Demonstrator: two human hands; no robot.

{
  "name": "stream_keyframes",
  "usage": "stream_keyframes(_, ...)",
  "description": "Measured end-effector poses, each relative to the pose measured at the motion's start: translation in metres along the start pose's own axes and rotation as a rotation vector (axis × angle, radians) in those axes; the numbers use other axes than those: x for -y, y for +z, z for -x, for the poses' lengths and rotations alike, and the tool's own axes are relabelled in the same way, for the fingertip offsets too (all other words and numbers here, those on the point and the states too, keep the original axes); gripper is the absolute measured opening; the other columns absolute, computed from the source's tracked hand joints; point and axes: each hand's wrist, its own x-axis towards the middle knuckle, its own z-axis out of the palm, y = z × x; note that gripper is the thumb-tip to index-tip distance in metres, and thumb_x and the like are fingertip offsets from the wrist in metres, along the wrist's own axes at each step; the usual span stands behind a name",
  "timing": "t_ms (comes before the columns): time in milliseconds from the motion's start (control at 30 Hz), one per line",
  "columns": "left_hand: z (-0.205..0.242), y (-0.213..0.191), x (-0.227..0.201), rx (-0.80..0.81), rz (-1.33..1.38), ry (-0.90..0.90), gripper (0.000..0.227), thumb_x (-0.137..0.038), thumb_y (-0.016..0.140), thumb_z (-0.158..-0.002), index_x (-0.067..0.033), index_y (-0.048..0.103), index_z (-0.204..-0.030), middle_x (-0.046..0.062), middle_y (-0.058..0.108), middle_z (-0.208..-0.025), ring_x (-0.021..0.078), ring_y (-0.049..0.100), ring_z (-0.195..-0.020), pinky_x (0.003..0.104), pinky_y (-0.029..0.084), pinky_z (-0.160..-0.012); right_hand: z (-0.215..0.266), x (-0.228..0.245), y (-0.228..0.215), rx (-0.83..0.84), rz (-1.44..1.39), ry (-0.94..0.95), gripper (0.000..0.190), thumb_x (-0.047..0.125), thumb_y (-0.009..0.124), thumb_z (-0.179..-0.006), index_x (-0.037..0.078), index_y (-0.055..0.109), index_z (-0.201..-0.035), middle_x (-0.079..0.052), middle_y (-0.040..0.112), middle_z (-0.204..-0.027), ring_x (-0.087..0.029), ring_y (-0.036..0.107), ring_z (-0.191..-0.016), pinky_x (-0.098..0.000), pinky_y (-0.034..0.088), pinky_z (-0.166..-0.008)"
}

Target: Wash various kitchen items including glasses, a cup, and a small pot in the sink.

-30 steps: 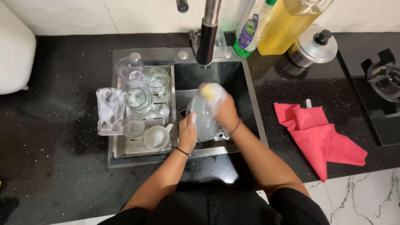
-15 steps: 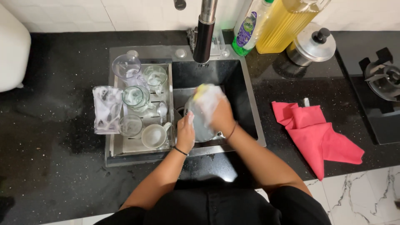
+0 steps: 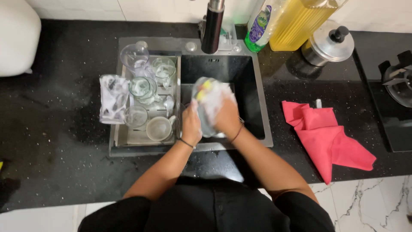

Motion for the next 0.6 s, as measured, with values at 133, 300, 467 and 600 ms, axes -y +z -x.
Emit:
stream_keyframes(133, -0.048, -0.029, 0.045, -0.256, 0.343, -0.228, 0.044, -0.049, 0.054, -0.103, -0.0068, 0.062, -0.110, 0.001, 0.055, -0.083, 0.0166, 0.053, -0.074, 0.032, 0.046, -0.068, 0.044, 0.027, 0.013, 0.027, 0.111, -0.141, 0.030, 0.026, 0.062, -0.093, 0.018, 0.067, -0.122, -0.017, 0.056, -0.148, -0.044, 0.047, -0.140, -0.0671, 0.030, -0.115)
stream_keyframes(300, -0.030, -0.017, 0.002, -0.199, 0.617, -0.319, 0.062, -0.057, 0.051, -0.099, -0.0138, 0.047, -0.143, 0.003, 0.055, -0.124, 0.0233, 0.053, -0.114, 0.044, 0.045, -0.097, 0.081, -0.010, 0.024, -0.047, 0.265, -0.059, 0.043, 0.028, 0.060, -0.089, 0.024, 0.068, -0.132, -0.012, 0.053, -0.144, -0.037, 0.044, -0.139, -0.0701, 0.025, -0.119)
stream_keyframes(467, -0.011, 0.000, -0.034, -0.003, 0.644, -0.272, 0.063, -0.055, 0.046, -0.099, -0.0170, 0.045, -0.149, 0.002, 0.051, -0.147, 0.0230, 0.050, -0.136, 0.046, 0.042, -0.113, 0.051, -0.042, 0.005, -0.459, -0.523, 0.310, 0.057, 0.035, 0.043, -0.107, -0.001, 0.038, -0.151, -0.019, 0.040, -0.156, -0.034, 0.038, -0.147, -0.0465, 0.026, -0.123)
stream_keyframes(600, -0.012, -0.011, -0.017, 0.173, 0.479, -0.223, 0.052, -0.046, 0.043, -0.104, -0.0063, 0.058, -0.133, 0.007, 0.063, -0.122, 0.0220, 0.059, -0.110, 0.040, 0.050, -0.094, 0.031, -0.108, -0.001, -0.271, -0.975, 0.726, 0.052, 0.034, 0.040, -0.110, -0.006, 0.056, -0.140, -0.017, 0.060, -0.142, -0.026, 0.054, -0.132, -0.0353, 0.039, -0.115)
